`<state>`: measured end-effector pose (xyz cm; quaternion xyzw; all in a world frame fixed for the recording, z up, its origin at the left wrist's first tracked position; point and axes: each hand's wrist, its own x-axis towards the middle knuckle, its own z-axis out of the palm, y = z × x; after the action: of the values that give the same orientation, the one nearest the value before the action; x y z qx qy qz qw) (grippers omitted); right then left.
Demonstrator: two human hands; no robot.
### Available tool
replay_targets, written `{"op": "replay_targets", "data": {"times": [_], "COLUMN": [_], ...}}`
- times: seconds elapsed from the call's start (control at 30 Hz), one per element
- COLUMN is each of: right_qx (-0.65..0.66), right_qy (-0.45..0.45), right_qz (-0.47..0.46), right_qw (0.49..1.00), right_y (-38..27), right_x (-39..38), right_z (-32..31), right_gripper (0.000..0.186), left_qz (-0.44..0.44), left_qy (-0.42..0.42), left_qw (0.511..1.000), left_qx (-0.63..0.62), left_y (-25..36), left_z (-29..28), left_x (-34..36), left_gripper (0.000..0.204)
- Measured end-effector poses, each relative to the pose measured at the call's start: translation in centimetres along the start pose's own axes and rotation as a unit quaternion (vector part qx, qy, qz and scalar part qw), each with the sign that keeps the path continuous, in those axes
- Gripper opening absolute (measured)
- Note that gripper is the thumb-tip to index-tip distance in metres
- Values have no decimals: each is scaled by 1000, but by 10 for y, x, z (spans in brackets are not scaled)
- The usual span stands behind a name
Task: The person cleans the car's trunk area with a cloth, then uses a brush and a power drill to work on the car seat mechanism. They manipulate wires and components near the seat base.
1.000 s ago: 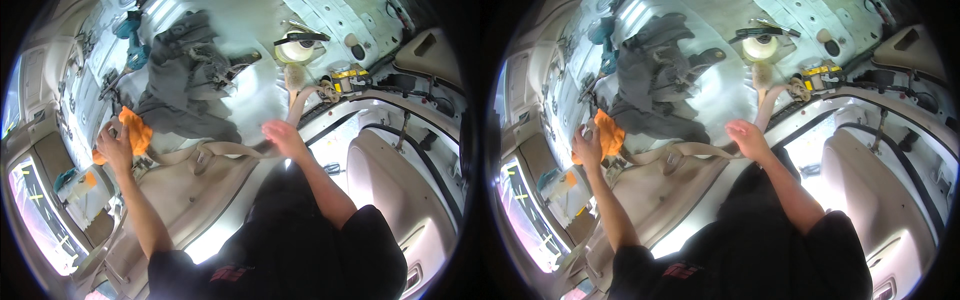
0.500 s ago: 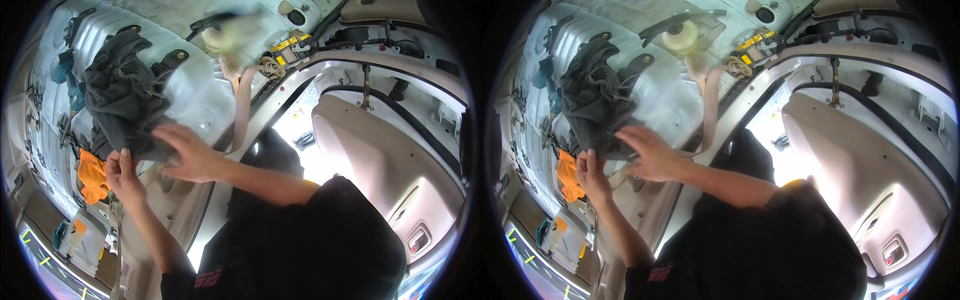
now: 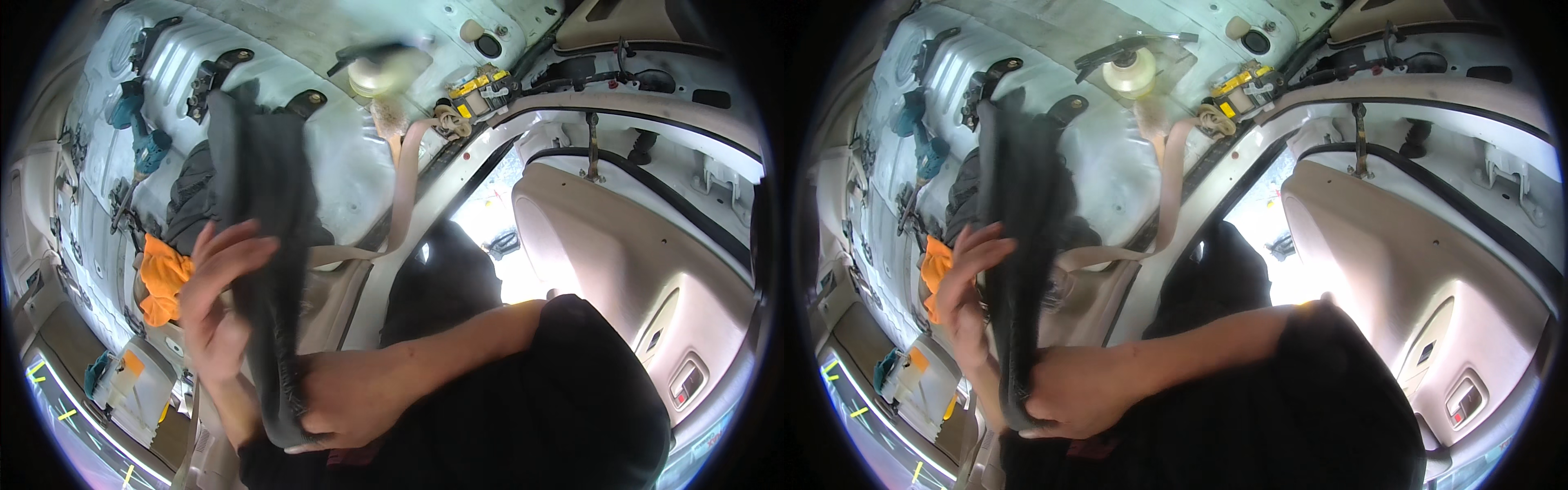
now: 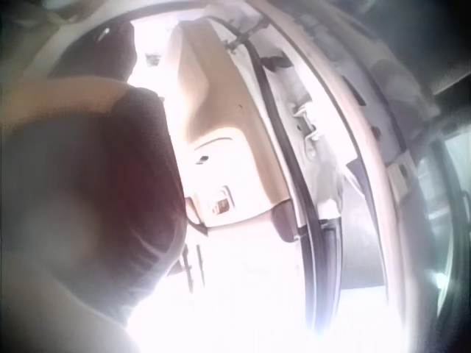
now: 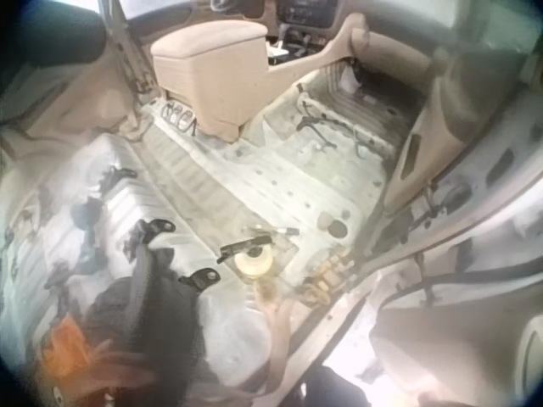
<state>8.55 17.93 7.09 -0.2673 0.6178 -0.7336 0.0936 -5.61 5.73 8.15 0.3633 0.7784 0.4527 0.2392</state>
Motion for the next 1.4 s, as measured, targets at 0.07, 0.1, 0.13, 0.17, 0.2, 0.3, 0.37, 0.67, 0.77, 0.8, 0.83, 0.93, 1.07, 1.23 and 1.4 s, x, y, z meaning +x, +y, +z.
{"op": "replay_targets", "data": {"times": [0.07, 0.1, 0.13, 0.17, 0.2, 0.3, 0.37, 0.67, 0.77, 0.8, 0.83, 0.93, 1.07, 1.23, 1.4], "right_qx": [6, -30, -67, -92, -125, -195, -222, 142, 407, 399, 393, 390, 170, 141, -211], "right_qy": [36, 58, 82, 100, 124, 197, 276, 640, 717, 727, 735, 748, 715, 655, 616], "right_qz": [-32, -43, -48, -61, -60, -56, -44, 266, 91, 95, 97, 81, 199, 242, 280], "right_qw": [999, 997, 993, 989, 983, 959, 934, 707, 559, 550, 543, 531, 648, 702, 705], "right_y": [-3, -9, -17, -21, -25, -28, -7, 126, 188, 195, 198, 226, 248, 268, 299], "right_x": [7, 8, 3, -1, -7, -28, -58, -174, -197, -202, -202, -209, -211, -224, -229], "right_z": [-1, -7, -13, -20, -27, -46, -51, -37, -54, -62, -71, -94, -108, -115, -122], "right_gripper": [30, 29, 29, 28, 26, 22, 21, 22, 17, 17, 17, 18, 27, 25, 19], "left_qz": [-55, -91, -126, -160, -135, -78, -86, -175, -207, -205, -202, -45, -38, -90, -133], "left_qy": [-76, -94, -115, -135, -128, -147, -214, -297, -232, -197, -160, 19, -19, -153, -215], "left_qw": [993, 986, 977, 966, 971, 971, 942, 907, 915, 932, 945, 977, 988, 961, 963], "left_qx": [77, 105, 128, 151, 148, 169, 243, 240, 256, 227, 201, 207, 150, 211, 89], "left_y": [-13, -23, -37, -43, -47, -48, -32, -117, -149, -150, -151, -164, -175, -178, -184], "left_z": [2, -3, -8, -15, -15, -12, -2, 162, 216, 232, 242, 274, 285, 287, 268], "left_x": [13, 5, -1, -5, -6, -18, -30, 34, 74, 87, 99, 124, 153, 181, 194], "left_gripper": [60, 57, 54, 51, 48, 40, 38, 25, 27, 26, 28, 36, 43, 30, 25]}}
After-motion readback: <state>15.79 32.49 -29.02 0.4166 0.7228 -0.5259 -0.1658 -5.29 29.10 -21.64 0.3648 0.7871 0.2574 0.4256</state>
